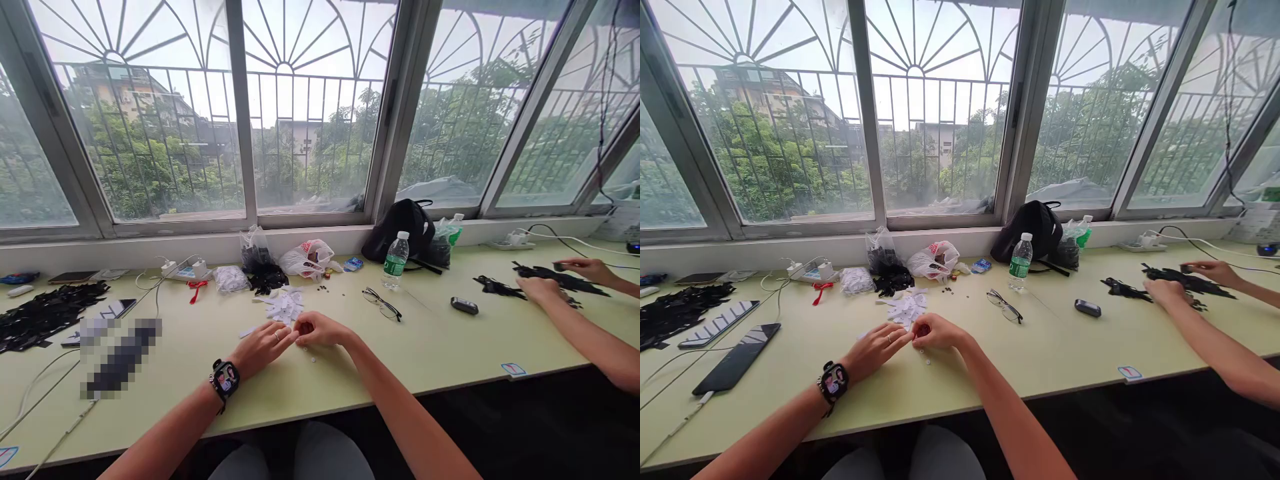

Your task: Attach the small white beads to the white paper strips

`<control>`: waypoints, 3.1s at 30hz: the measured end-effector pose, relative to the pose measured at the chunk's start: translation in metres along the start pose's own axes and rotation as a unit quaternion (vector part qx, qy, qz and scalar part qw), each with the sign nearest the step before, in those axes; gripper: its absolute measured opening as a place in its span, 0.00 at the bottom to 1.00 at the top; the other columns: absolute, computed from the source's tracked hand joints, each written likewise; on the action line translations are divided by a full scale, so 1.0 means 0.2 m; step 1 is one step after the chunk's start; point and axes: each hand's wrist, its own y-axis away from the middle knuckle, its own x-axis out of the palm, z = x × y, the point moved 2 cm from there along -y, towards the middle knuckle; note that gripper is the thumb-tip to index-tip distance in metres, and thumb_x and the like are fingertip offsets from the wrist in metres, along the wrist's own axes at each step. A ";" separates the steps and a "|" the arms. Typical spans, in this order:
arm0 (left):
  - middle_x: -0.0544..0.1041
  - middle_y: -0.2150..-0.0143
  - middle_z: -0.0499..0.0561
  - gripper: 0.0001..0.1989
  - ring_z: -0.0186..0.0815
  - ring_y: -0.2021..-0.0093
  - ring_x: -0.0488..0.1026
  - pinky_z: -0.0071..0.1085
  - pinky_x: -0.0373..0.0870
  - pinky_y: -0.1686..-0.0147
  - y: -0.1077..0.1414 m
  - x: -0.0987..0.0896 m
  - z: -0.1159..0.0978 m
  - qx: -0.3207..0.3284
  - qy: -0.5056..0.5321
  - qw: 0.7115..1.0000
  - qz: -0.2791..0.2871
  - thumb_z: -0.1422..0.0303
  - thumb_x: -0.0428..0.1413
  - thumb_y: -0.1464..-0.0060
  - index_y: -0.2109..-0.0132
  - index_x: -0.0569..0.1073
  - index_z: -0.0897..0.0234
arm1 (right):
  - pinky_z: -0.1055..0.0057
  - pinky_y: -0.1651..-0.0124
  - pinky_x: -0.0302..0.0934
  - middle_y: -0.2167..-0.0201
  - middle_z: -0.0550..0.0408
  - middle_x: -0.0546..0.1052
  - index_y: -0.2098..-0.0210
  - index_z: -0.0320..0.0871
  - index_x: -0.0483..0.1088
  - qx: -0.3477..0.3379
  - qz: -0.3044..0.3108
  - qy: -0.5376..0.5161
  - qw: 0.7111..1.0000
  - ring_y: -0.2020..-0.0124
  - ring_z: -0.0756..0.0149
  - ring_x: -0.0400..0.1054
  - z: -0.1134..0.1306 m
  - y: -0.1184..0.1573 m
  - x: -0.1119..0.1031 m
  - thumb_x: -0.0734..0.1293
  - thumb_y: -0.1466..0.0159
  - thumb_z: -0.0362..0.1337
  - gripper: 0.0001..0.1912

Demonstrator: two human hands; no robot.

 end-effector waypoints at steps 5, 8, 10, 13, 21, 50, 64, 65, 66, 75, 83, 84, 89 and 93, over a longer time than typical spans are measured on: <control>0.81 0.52 0.56 0.17 0.42 0.46 0.78 0.41 0.77 0.46 0.01 -0.02 -0.01 0.031 0.004 0.999 -0.024 0.78 0.47 0.30 0.38 0.68 0.64 | 0.75 0.70 0.59 0.75 0.59 0.74 0.66 0.41 0.78 -0.006 0.010 0.002 1.000 0.73 0.70 0.65 -0.01 -0.01 0.01 0.75 0.42 0.41 0.10; 0.81 0.51 0.56 0.18 0.42 0.45 0.78 0.41 0.77 0.46 0.02 -0.02 -0.02 0.039 0.020 0.998 -0.045 0.77 0.49 0.30 0.37 0.68 0.62 | 0.75 0.70 0.59 0.75 0.60 0.74 0.67 0.41 0.77 -0.005 0.010 0.001 1.000 0.72 0.70 0.65 -0.02 -0.01 0.01 0.75 0.42 0.40 0.09; 0.81 0.51 0.56 0.17 0.43 0.45 0.78 0.41 0.78 0.47 0.02 -0.02 -0.02 0.044 0.023 0.997 -0.055 0.77 0.49 0.30 0.39 0.70 0.63 | 0.75 0.70 0.59 0.75 0.60 0.74 0.67 0.41 0.77 -0.007 0.009 0.001 1.000 0.72 0.70 0.64 -0.03 -0.01 0.01 0.74 0.42 0.39 0.08; 0.82 0.49 0.56 0.16 0.43 0.45 0.78 0.41 0.78 0.47 0.03 -0.03 -0.02 0.046 0.035 0.996 -0.066 0.77 0.49 0.30 0.40 0.71 0.61 | 0.74 0.69 0.59 0.74 0.59 0.74 0.66 0.41 0.76 -0.013 -0.008 0.006 1.000 0.72 0.69 0.64 -0.02 -0.01 0.01 0.73 0.40 0.41 0.09; 0.83 0.51 0.56 0.13 0.42 0.45 0.79 0.39 0.78 0.47 0.03 -0.05 -0.02 0.053 0.042 0.994 -0.087 0.77 0.49 0.30 0.45 0.74 0.61 | 0.68 0.59 0.64 0.67 0.56 0.76 0.64 0.41 0.74 -0.061 -0.114 -0.177 0.976 0.66 0.66 0.69 0.09 -0.02 0.02 0.77 0.41 0.46 0.16; 0.82 0.51 0.58 0.11 0.41 0.52 0.81 0.38 0.80 0.53 0.03 -0.03 0.00 0.005 0.042 0.994 -0.102 0.77 0.48 0.30 0.50 0.74 0.65 | 0.67 0.58 0.66 0.67 0.53 0.81 0.54 0.42 0.74 -0.056 -0.069 -0.265 0.960 0.64 0.64 0.74 0.22 0.02 0.04 0.80 0.44 0.42 0.23; 0.83 0.51 0.56 0.11 0.40 0.52 0.81 0.38 0.78 0.53 0.06 0.01 0.08 -0.161 0.106 0.968 -0.161 0.76 0.50 0.31 0.47 0.73 0.61 | 0.60 0.49 0.65 0.61 0.50 0.83 0.51 0.44 0.74 -0.053 -0.101 -0.333 0.936 0.57 0.59 0.76 0.22 -0.02 0.09 0.80 0.43 0.41 0.24; 0.82 0.51 0.55 0.11 0.40 0.53 0.81 0.38 0.78 0.53 0.06 0.01 0.08 -0.174 0.113 0.965 -0.159 0.76 0.50 0.31 0.47 0.73 0.61 | 0.60 0.49 0.64 0.60 0.50 0.82 0.50 0.44 0.74 -0.053 -0.102 -0.342 0.933 0.57 0.60 0.75 0.22 -0.02 0.10 0.80 0.43 0.41 0.24; 0.82 0.52 0.55 0.11 0.40 0.54 0.80 0.38 0.77 0.53 0.05 0.02 0.08 -0.187 0.123 0.962 -0.158 0.76 0.49 0.31 0.48 0.73 0.60 | 0.60 0.49 0.64 0.60 0.50 0.82 0.50 0.44 0.74 -0.053 -0.101 -0.351 0.930 0.57 0.60 0.75 0.21 -0.02 0.10 0.80 0.43 0.41 0.24; 0.74 0.63 0.50 0.08 0.35 0.64 0.73 0.31 0.71 0.61 0.03 0.11 0.09 -0.303 0.232 0.911 -0.157 0.72 0.48 0.30 0.60 0.69 0.61 | 0.62 0.49 0.62 0.61 0.51 0.82 0.51 0.44 0.73 -0.057 -0.125 -0.376 0.917 0.55 0.59 0.74 0.16 -0.06 0.13 0.80 0.43 0.39 0.23; 0.73 0.63 0.50 0.11 0.35 0.64 0.71 0.30 0.69 0.61 0.03 0.14 0.10 -0.332 0.265 0.890 -0.167 0.71 0.46 0.29 0.63 0.66 0.60 | 0.64 0.48 0.62 0.62 0.52 0.81 0.52 0.43 0.74 -0.038 -0.131 -0.401 0.906 0.57 0.60 0.75 0.15 -0.08 0.15 0.82 0.46 0.41 0.24; 0.73 0.63 0.50 0.11 0.35 0.64 0.71 0.30 0.69 0.61 0.03 0.13 0.09 -0.333 0.268 0.889 -0.167 0.71 0.46 0.29 0.63 0.66 0.60 | 0.64 0.49 0.62 0.62 0.52 0.81 0.53 0.43 0.74 -0.035 -0.138 -0.391 0.909 0.57 0.59 0.74 0.15 -0.08 0.16 0.82 0.46 0.41 0.25; 0.73 0.66 0.47 0.10 0.34 0.67 0.71 0.30 0.69 0.62 0.04 0.12 0.09 -0.357 0.283 0.876 -0.157 0.69 0.48 0.30 0.63 0.66 0.60 | 0.66 0.55 0.63 0.65 0.55 0.79 0.53 0.45 0.74 -0.033 -0.166 -0.334 0.927 0.60 0.61 0.73 0.13 -0.09 0.16 0.82 0.46 0.45 0.26; 0.76 0.67 0.46 0.06 0.34 0.67 0.73 0.30 0.71 0.63 0.04 0.13 0.10 -0.370 0.311 0.862 -0.152 0.67 0.54 0.33 0.62 0.69 0.59 | 0.68 0.62 0.63 0.71 0.58 0.75 0.61 0.43 0.75 -0.064 -0.186 -0.274 0.941 0.68 0.66 0.69 0.12 -0.11 0.16 0.80 0.45 0.48 0.20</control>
